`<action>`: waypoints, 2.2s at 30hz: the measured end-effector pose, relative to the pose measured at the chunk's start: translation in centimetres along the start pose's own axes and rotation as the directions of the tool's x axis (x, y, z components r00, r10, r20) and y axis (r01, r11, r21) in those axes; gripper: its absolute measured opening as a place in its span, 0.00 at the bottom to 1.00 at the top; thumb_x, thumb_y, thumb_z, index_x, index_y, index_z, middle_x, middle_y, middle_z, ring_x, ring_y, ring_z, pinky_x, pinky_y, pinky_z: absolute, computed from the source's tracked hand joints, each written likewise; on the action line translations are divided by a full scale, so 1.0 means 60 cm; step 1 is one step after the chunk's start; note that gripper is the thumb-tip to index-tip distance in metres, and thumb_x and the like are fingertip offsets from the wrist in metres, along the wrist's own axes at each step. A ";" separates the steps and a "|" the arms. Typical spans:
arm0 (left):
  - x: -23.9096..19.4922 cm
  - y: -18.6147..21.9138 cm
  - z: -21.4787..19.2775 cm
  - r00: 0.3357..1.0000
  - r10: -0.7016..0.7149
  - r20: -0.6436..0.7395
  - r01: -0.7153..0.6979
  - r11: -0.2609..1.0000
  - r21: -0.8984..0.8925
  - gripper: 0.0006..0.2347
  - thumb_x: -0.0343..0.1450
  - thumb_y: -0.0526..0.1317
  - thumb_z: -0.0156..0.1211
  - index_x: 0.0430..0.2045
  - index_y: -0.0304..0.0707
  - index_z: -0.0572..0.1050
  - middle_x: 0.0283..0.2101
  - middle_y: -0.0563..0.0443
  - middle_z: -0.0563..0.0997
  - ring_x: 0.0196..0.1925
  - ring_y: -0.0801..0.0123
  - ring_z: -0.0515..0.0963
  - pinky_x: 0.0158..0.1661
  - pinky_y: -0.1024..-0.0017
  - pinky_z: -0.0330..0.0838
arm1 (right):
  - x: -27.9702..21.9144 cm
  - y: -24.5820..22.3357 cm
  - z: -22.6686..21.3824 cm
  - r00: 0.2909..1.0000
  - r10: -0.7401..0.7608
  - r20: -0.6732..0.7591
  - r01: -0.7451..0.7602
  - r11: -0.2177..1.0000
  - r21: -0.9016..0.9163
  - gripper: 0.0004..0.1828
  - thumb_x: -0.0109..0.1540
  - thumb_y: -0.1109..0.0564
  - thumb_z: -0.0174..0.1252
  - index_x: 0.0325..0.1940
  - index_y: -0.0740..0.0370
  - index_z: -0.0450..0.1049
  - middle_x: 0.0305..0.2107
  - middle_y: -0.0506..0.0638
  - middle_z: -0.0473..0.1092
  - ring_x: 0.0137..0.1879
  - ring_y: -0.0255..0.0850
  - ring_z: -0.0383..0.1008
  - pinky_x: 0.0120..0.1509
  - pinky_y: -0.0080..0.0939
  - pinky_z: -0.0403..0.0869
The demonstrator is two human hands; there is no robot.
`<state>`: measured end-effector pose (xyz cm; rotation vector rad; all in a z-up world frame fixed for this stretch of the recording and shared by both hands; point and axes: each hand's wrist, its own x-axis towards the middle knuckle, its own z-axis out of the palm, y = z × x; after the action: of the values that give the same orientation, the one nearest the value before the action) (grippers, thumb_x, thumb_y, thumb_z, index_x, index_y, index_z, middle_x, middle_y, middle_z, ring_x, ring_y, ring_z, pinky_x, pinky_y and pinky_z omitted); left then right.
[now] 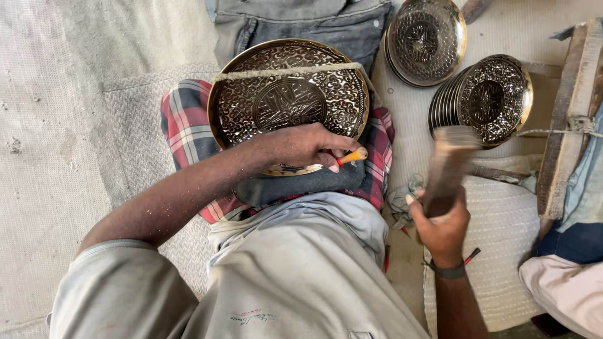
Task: The person uses a hammer and chisel to engrave a decorative pattern into a brass plate resting on their lap. They repeatedly strike the chisel to create textured designs on the plate's surface.
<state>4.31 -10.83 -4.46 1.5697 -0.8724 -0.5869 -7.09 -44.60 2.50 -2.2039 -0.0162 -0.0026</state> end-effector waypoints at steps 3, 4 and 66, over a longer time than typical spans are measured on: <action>0.002 0.001 -0.001 1.000 0.005 0.023 -0.004 0.998 -0.063 0.25 0.68 0.35 0.66 0.63 0.47 0.70 0.42 0.48 0.86 0.41 0.66 0.87 0.42 0.65 0.81 | -0.018 0.016 -0.001 0.996 -0.064 -0.066 0.072 0.990 0.119 0.19 0.63 0.70 0.68 0.51 0.67 0.66 0.40 0.50 0.74 0.46 0.37 0.75 0.56 0.40 0.74; 0.005 0.002 -0.002 0.999 0.008 0.040 -0.007 0.999 -0.032 0.24 0.68 0.36 0.66 0.62 0.47 0.70 0.43 0.48 0.86 0.42 0.66 0.87 0.42 0.65 0.80 | -0.021 0.021 0.000 0.993 -0.061 -0.103 0.077 0.984 0.160 0.20 0.63 0.69 0.68 0.54 0.67 0.65 0.40 0.49 0.74 0.47 0.36 0.76 0.56 0.39 0.75; -0.067 0.031 0.007 0.907 -0.329 -0.265 0.333 0.942 -0.031 0.23 0.65 0.32 0.71 0.55 0.40 0.73 0.39 0.48 0.86 0.38 0.66 0.87 0.40 0.69 0.82 | 0.081 -0.065 0.009 0.939 0.058 0.338 0.114 0.877 -0.467 0.34 0.52 0.62 0.69 0.63 0.62 0.70 0.41 0.57 0.78 0.46 0.47 0.79 0.53 0.46 0.75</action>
<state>1.23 -7.92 -3.11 1.7779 -0.4088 -0.5900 -2.27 -41.82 5.37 -2.6774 -0.2716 0.4053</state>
